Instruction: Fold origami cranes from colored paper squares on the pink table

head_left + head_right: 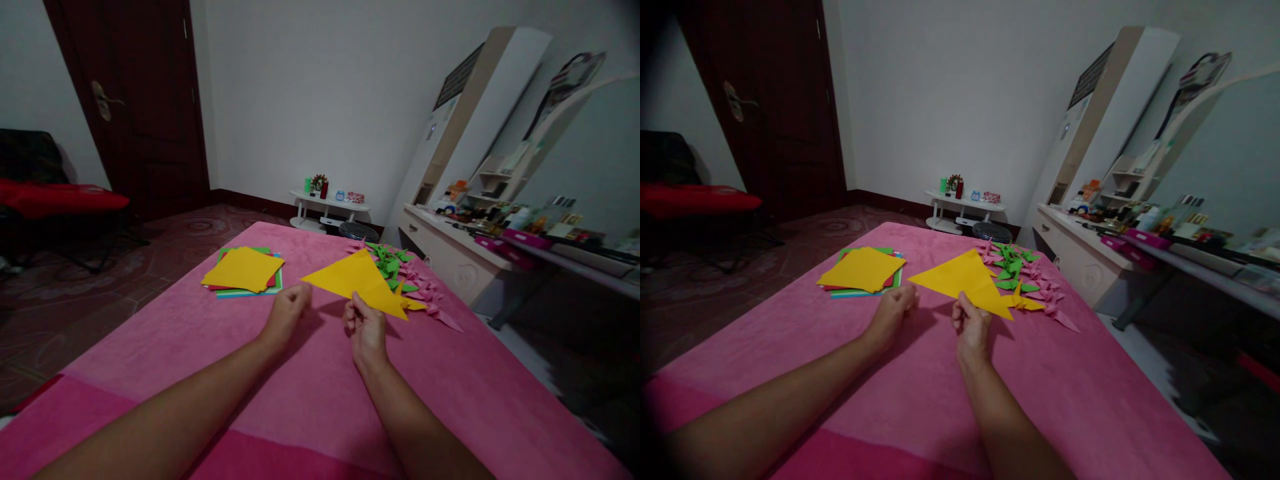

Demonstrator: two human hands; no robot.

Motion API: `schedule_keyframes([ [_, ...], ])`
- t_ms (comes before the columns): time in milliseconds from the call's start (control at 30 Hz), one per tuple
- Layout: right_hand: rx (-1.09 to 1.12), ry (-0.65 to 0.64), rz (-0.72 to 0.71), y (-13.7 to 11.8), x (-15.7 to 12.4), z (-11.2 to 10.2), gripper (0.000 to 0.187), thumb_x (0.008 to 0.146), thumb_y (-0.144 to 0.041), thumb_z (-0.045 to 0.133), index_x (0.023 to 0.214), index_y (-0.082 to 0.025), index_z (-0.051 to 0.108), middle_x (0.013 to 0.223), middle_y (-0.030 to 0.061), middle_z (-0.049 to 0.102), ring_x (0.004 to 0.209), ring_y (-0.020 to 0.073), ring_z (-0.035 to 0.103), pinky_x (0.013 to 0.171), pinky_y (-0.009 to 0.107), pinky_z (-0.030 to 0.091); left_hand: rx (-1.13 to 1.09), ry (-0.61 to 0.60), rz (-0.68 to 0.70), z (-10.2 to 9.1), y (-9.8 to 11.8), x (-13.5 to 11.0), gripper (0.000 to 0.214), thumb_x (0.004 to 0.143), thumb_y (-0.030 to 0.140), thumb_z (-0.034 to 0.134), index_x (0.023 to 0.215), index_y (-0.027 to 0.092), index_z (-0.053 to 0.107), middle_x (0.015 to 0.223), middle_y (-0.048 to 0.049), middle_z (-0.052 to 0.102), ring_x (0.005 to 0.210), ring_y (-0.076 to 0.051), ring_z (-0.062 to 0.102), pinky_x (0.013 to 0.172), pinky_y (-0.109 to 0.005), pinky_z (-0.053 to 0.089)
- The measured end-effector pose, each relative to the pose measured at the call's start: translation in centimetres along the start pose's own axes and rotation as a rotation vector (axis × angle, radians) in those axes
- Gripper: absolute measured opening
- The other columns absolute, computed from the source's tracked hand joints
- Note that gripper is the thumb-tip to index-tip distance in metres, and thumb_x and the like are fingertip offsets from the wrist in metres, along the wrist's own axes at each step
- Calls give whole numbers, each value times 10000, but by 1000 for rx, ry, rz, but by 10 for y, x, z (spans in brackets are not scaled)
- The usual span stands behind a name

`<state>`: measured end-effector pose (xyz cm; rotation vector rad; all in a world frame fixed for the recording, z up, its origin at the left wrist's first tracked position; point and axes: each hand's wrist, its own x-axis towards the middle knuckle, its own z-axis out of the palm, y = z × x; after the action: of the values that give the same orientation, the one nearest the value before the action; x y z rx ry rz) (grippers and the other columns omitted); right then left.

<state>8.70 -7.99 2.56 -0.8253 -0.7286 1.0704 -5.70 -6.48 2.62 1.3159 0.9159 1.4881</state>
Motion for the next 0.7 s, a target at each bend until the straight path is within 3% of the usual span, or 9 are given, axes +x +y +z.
schedule_keyframes([
  [100, -37, -84, 31, 9, -15, 11, 311, 676, -341, 672, 487, -165, 500, 405, -58, 420, 345, 55, 327, 362, 218, 200, -19, -337, -52, 21, 8, -16, 446, 765, 536, 535, 529, 158, 531, 506, -21, 529, 501, -132, 483, 507, -237, 377],
  [233, -76, -211, 79, 18, -26, 16, 345, 731, -368, 627, 492, -160, 489, 386, -63, 394, 324, 41, 283, 358, 213, 140, 40, -114, -100, 25, 12, -23, 430, 772, 524, 528, 500, 191, 543, 495, -34, 565, 581, -172, 539, 632, -273, 433],
  [300, -79, -207, 47, 17, -21, 13, 321, 740, -376, 618, 529, -156, 516, 395, -60, 414, 321, 40, 294, 352, 207, 144, 58, -13, -119, 19, 10, -21, 388, 738, 507, 580, 501, 202, 546, 492, -28, 561, 610, -182, 547, 634, -277, 425],
  [400, -31, -59, -20, 6, -4, -1, 291, 710, -370, 647, 556, -164, 511, 404, -64, 435, 314, 39, 307, 337, 200, 160, 28, 116, -123, 10, 6, -15, 352, 702, 497, 623, 525, 206, 534, 469, -4, 509, 597, -176, 532, 577, -268, 388],
  [533, 72, 172, -93, -6, 14, -21, 338, 681, -402, 663, 553, -184, 439, 400, -90, 380, 309, 33, 280, 329, 186, 181, -40, 186, -127, 4, 3, -6, 431, 733, 544, 564, 496, 201, 456, 427, 30, 395, 484, -125, 429, 496, -245, 311],
  [600, 37, 93, -45, -4, 11, -21, 352, 702, -444, 641, 570, -185, 442, 420, -85, 387, 320, 34, 291, 333, 180, 195, -81, 196, -119, 4, 2, -5, 477, 750, 563, 534, 476, 199, 393, 420, 49, 335, 430, -94, 336, 459, -236, 263],
  [700, -149, -275, 90, 7, -5, -6, 332, 752, -490, 597, 671, -175, 529, 480, -51, 477, 342, 48, 343, 330, 183, 196, -83, 153, -104, 7, 2, -8, 465, 755, 534, 552, 488, 192, 384, 445, 54, 348, 435, -81, 308, 458, -231, 262],
])
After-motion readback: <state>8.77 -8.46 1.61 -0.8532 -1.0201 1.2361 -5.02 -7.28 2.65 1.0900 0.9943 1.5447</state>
